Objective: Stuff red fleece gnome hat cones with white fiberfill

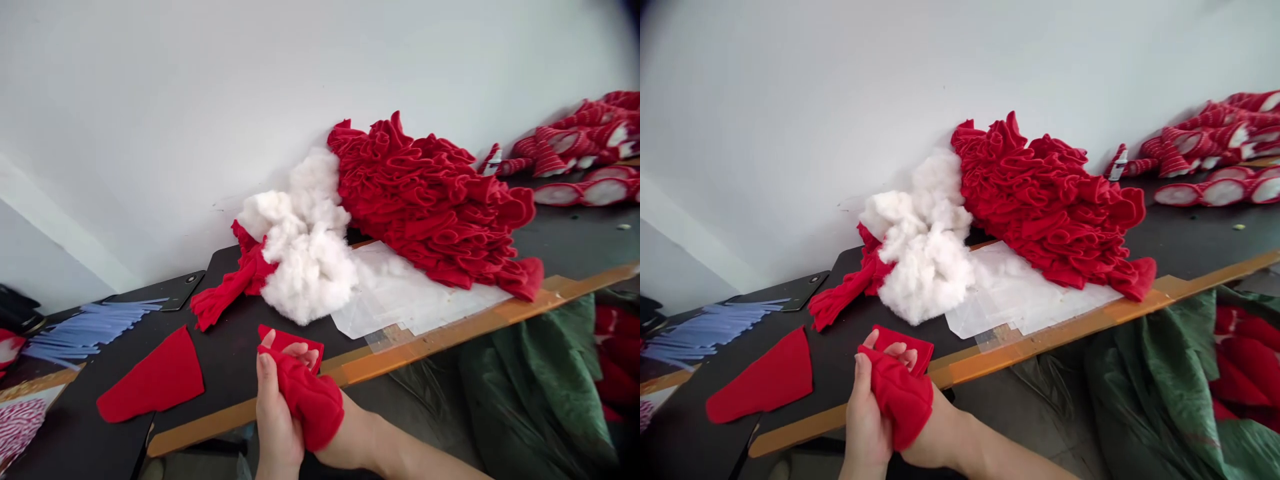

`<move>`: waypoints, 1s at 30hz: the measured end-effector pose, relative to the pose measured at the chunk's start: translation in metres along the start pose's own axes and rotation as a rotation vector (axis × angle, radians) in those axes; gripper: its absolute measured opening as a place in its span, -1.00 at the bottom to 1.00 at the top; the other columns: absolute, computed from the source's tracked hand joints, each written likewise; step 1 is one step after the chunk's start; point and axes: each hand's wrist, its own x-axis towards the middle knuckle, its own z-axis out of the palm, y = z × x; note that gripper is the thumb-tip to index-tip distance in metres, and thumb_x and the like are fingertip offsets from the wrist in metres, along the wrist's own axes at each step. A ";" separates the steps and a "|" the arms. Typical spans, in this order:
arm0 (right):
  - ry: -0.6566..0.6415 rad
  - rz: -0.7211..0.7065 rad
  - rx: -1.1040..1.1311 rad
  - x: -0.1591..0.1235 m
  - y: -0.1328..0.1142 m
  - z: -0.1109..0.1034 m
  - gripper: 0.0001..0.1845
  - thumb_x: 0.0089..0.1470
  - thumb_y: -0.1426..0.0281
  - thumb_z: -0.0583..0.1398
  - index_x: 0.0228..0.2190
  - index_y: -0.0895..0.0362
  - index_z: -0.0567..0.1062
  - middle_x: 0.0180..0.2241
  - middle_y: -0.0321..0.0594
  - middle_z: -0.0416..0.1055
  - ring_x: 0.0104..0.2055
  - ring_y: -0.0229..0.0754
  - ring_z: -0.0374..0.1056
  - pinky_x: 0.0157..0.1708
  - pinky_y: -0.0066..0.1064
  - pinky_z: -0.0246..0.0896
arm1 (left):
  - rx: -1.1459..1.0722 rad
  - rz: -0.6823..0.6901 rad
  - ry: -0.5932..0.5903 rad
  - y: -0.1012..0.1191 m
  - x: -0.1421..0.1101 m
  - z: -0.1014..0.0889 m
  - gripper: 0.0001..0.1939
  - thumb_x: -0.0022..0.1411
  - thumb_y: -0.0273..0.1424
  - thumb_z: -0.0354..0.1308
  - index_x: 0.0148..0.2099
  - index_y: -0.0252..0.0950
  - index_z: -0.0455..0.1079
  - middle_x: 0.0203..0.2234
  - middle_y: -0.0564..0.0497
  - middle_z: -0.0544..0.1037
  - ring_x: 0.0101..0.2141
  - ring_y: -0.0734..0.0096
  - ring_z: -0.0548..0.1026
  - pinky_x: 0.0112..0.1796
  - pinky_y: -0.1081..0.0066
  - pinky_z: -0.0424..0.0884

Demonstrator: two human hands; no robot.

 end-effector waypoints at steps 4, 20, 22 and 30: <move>-0.242 -0.032 -0.028 -0.007 -0.019 -0.069 -0.45 -0.06 0.60 0.08 0.01 0.08 0.35 0.07 -0.15 0.31 0.18 -0.08 0.16 0.14 -0.30 0.13 | -0.138 -0.107 0.005 0.003 0.024 -0.008 -0.82 0.19 -0.24 0.09 -0.30 -0.25 0.35 -0.66 0.16 0.31 -0.60 0.54 0.35 -0.42 0.41 0.40; -0.142 0.374 -0.425 0.059 0.126 -0.135 -0.74 0.00 0.58 0.11 -0.37 0.09 0.56 -0.21 -0.13 0.46 -0.06 0.02 0.28 -0.04 -0.06 0.12 | 0.787 -0.067 -0.330 -0.027 0.157 0.063 -0.72 -0.03 -0.20 0.25 -0.40 -0.34 0.40 -0.59 -0.02 0.49 -0.62 0.44 0.37 -0.54 0.44 0.29; -0.115 0.338 -0.280 0.056 0.128 -0.148 -0.77 -0.09 0.60 0.14 -0.48 0.09 0.55 -0.34 -0.22 0.49 -0.19 -0.09 0.35 -0.10 -0.24 0.21 | 0.803 -0.039 -0.308 -0.035 0.169 0.062 -0.77 -0.07 -0.27 0.29 -0.47 -0.32 0.39 -0.62 0.01 0.47 -0.60 0.43 0.37 -0.51 0.44 0.30; 0.541 0.348 0.241 0.016 0.128 -0.251 -0.72 0.04 0.19 0.08 -0.33 0.10 0.45 -0.42 -0.21 0.50 -0.40 -0.15 0.45 -0.41 -0.29 0.38 | 0.687 0.058 -0.263 -0.048 0.161 0.056 -0.88 -0.02 -0.39 0.27 -0.39 -0.30 0.42 -0.58 0.03 0.47 -0.61 0.40 0.39 -0.48 0.42 0.31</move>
